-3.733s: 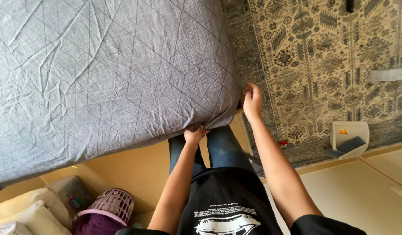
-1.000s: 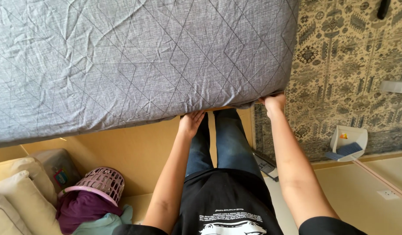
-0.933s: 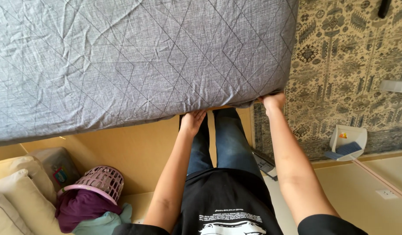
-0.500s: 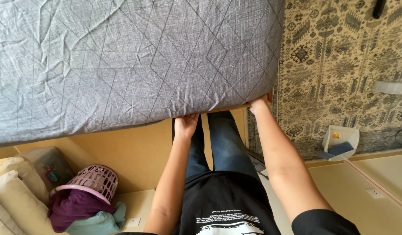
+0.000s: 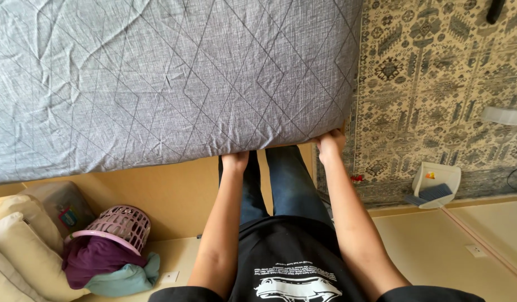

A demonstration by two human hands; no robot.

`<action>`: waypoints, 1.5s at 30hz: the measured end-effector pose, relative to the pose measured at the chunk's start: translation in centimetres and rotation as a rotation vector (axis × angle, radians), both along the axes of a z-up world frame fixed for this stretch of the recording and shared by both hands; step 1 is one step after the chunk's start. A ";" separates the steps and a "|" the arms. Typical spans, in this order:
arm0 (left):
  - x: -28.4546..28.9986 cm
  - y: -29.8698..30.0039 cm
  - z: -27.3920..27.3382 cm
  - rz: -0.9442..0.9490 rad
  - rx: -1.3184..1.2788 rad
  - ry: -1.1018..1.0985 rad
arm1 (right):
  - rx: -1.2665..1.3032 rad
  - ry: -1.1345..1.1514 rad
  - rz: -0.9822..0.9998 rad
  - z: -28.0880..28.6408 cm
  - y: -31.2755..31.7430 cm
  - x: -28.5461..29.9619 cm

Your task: The person is making a bed by tucking a gray patterned fitted sheet around the mattress. They work their way around the perimeter, pulling the fabric tight and smoothing it over the corners and sides to ensure a snug fit.

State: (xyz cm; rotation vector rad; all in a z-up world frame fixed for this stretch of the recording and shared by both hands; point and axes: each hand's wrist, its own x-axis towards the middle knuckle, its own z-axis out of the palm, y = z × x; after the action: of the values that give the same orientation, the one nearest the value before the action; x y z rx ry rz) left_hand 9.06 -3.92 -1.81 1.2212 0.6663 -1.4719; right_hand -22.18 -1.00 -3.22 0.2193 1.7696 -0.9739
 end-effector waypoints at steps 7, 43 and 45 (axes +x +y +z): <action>0.5 3.6 -2.3 -0.198 0.045 -0.130 | -0.191 -0.160 -0.110 0.5 4.2 -0.5; 0.7 2.3 5.6 -0.067 0.148 0.116 | -0.073 -0.122 -0.138 5.1 0.3 11.0; 0.9 1.6 6.0 -0.070 0.141 0.123 | -0.077 -0.051 -0.115 4.5 -0.5 10.9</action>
State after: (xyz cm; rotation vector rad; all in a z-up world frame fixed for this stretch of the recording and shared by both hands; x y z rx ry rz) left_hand 9.97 -2.28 4.19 1.2799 0.8297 -1.5896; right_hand -11.28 -1.49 1.32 0.2968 1.6848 -1.1072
